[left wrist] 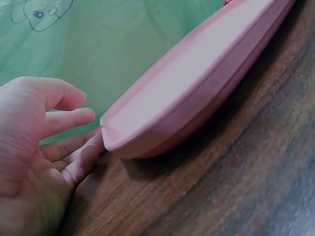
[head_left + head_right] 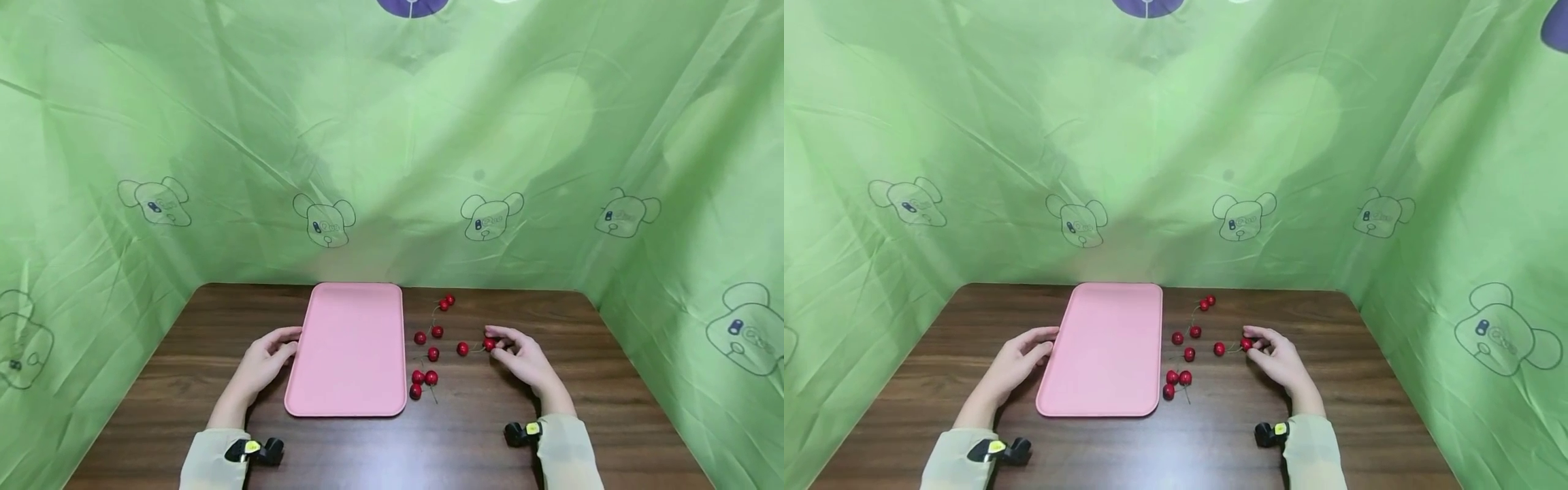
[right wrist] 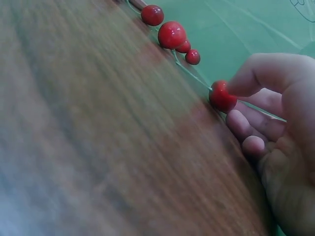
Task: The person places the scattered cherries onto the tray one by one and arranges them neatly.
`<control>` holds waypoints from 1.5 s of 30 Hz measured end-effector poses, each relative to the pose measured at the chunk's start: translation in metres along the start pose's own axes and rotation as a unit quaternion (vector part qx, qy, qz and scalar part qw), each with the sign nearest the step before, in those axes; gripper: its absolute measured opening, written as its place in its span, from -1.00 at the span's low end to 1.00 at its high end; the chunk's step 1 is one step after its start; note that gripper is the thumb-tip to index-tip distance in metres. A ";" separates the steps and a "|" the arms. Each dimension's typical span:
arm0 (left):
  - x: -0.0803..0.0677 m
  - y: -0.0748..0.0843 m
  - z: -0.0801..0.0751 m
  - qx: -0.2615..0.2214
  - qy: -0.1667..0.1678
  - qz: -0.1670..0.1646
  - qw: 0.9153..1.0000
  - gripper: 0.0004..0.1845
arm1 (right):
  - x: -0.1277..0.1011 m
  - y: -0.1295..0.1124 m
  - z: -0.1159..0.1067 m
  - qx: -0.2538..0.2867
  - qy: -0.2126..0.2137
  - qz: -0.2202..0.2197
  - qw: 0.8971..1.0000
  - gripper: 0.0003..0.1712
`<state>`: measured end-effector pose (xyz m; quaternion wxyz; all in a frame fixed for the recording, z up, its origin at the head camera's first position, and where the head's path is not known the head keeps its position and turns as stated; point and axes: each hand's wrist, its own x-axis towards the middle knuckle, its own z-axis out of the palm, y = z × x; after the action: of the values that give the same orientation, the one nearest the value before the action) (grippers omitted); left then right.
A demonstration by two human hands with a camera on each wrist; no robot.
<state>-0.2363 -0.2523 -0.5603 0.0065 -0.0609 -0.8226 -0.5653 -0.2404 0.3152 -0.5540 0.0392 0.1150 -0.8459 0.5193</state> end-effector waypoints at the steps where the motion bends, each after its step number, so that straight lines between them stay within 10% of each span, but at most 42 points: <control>1: 0.001 0.000 0.000 0.000 0.001 -0.002 1.000 -0.61 | 0.000 0.000 -0.001 -0.003 0.002 0.003 1.000 -0.44; 45: -0.005 0.004 0.001 0.053 0.020 -0.033 0.998 -0.67 | 0.001 0.001 0.005 -0.089 0.039 0.060 0.993 -0.64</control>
<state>-0.2311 -0.2502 -0.5569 0.0078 -0.0219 -0.8525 -0.5222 -0.2413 0.3106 -0.5566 0.0512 0.0397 -0.8918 0.4477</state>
